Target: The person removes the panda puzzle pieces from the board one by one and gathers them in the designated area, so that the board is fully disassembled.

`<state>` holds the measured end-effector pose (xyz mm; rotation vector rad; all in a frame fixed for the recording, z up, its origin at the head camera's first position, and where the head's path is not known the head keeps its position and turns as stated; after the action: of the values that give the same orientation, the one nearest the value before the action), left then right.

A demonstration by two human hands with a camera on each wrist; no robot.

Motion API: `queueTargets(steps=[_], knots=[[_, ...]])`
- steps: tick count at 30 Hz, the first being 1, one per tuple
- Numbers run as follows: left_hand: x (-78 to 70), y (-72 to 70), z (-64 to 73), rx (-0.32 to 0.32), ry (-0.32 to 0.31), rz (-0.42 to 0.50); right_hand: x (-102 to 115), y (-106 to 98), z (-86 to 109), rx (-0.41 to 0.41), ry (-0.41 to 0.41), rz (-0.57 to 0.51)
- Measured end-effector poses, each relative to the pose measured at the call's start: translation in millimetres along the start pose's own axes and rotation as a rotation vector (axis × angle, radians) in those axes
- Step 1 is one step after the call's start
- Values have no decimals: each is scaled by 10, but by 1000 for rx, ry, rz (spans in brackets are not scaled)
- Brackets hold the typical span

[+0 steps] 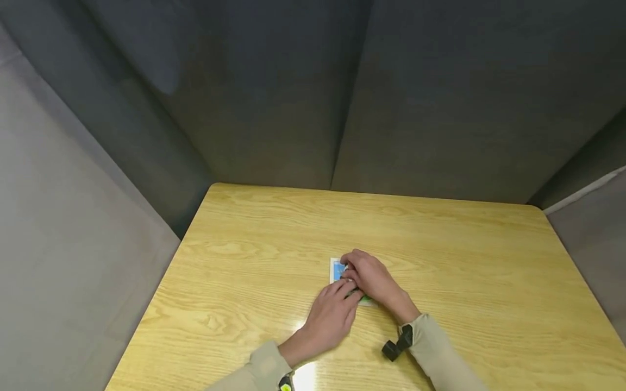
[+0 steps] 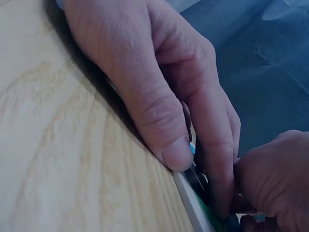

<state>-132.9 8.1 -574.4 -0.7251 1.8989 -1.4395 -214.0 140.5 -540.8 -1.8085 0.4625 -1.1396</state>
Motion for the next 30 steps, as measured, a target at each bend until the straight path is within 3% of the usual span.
queueTargets(steps=[13,22,30], knots=[[-98,-30,59,-47,20,-34,30,-23,78,17,25,5],[-123,-57,46,-17,23,-32,35,-36,93,-27,-28,11],[-137,-59,52,-17,30,-34,5,-10,104,-3,-36,-6]])
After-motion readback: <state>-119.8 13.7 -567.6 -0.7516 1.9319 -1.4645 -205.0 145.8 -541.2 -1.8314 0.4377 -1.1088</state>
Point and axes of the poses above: each hand's wrist, its own z-axis away from the middle knuckle, its own y-axis out of the palm, x = y × z, the point moved 3 cm from there along -z, towards the middle knuckle, and after that the axes turned 4 degrees about x, right-handed, at the moved point
